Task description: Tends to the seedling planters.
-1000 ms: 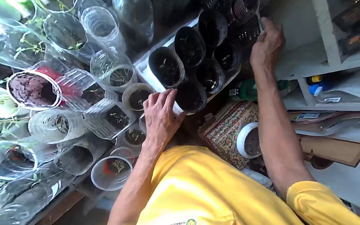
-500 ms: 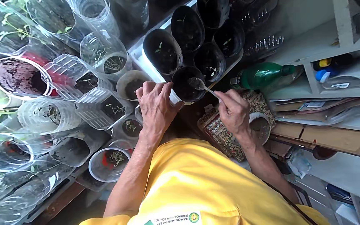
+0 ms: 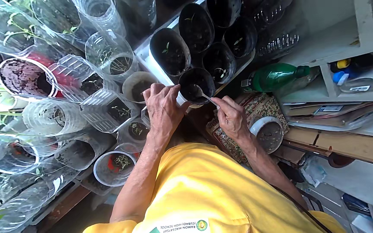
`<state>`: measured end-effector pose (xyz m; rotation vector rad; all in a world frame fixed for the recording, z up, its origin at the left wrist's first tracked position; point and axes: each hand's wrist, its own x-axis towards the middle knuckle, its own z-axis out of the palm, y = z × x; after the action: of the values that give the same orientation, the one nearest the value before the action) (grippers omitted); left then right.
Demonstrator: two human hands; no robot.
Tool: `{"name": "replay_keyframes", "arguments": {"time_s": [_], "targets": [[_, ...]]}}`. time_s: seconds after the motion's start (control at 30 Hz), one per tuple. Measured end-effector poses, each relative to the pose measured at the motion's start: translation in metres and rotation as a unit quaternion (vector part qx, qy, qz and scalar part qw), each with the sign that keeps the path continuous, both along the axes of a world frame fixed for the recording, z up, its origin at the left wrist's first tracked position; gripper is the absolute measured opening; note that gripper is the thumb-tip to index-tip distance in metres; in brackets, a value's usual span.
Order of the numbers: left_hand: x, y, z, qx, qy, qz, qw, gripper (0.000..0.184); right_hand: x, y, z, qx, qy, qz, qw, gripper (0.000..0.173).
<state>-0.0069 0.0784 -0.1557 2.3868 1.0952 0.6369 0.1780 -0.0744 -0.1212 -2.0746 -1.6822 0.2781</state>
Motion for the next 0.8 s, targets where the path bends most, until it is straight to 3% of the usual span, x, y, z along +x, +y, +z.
{"name": "replay_keyframes", "arguments": {"time_s": [0.47, 0.67, 0.8], "targets": [[0.003, 0.003, 0.002, 0.016, 0.004, 0.003, 1.0, 0.046, -0.005, 0.003, 0.001, -0.021, 0.107, -0.043, 0.993, 0.034], [0.001, 0.002, 0.001, 0.014, 0.009, -0.001, 1.0, 0.047, 0.012, 0.0, 0.01, -0.026, -0.003, 0.032, 0.999, 0.037], [0.0, 0.002, 0.001, 0.013, 0.009, 0.0, 1.0, 0.046, 0.013, 0.002, 0.011, -0.022, 0.028, 0.018, 0.999, 0.033]]}}
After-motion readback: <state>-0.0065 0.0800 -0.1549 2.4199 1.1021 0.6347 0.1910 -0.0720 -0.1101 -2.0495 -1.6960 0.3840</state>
